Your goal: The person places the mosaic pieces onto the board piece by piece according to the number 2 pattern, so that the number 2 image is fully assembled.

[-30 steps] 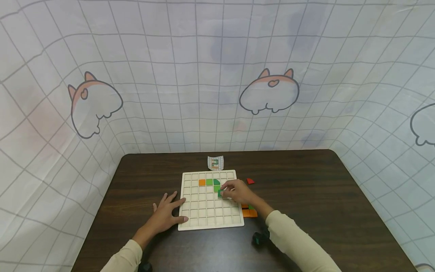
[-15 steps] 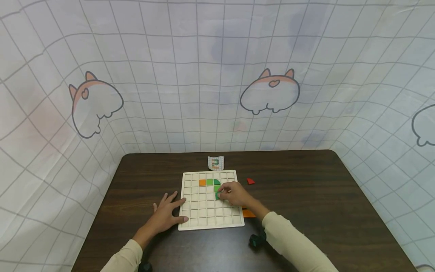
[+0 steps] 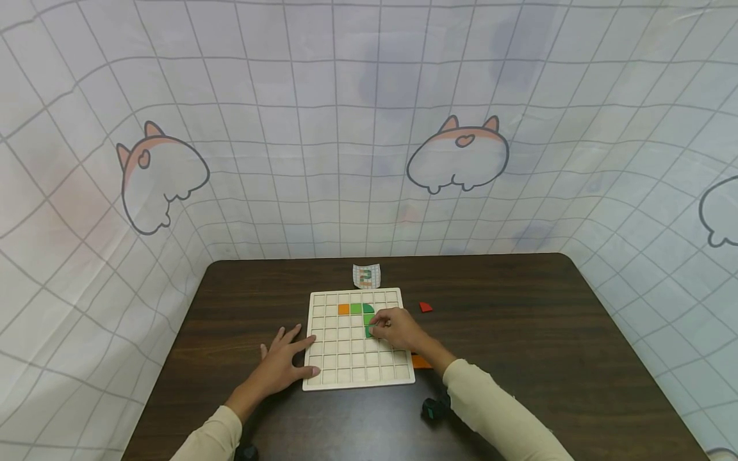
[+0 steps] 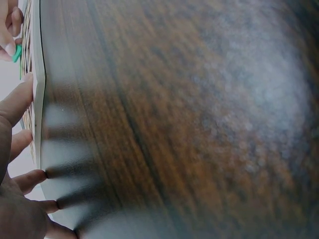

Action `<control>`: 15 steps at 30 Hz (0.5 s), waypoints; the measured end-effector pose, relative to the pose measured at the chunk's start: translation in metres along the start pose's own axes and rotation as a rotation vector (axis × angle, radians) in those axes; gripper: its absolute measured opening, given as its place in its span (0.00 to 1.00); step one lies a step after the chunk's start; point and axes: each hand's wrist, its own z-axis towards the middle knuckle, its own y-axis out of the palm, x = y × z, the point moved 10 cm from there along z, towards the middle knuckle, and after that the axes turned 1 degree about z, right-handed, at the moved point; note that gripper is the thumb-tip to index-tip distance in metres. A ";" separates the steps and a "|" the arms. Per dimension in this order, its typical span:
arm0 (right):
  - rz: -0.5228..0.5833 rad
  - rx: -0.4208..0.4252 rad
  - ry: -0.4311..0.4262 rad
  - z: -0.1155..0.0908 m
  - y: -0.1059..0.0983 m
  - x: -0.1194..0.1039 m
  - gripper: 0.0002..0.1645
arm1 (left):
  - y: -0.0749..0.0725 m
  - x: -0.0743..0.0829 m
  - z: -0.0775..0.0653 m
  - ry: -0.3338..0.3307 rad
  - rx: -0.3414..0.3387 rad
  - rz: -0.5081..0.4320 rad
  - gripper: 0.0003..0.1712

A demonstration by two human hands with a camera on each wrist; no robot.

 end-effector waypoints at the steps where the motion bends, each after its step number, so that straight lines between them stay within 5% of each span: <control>1: -0.001 0.003 -0.001 0.000 0.000 0.000 0.06 | 0.000 0.000 0.000 -0.001 0.001 0.000 0.43; 15: -0.052 0.022 -0.003 0.000 0.000 -0.002 0.05 | 0.000 -0.002 0.000 -0.014 0.001 -0.001 0.44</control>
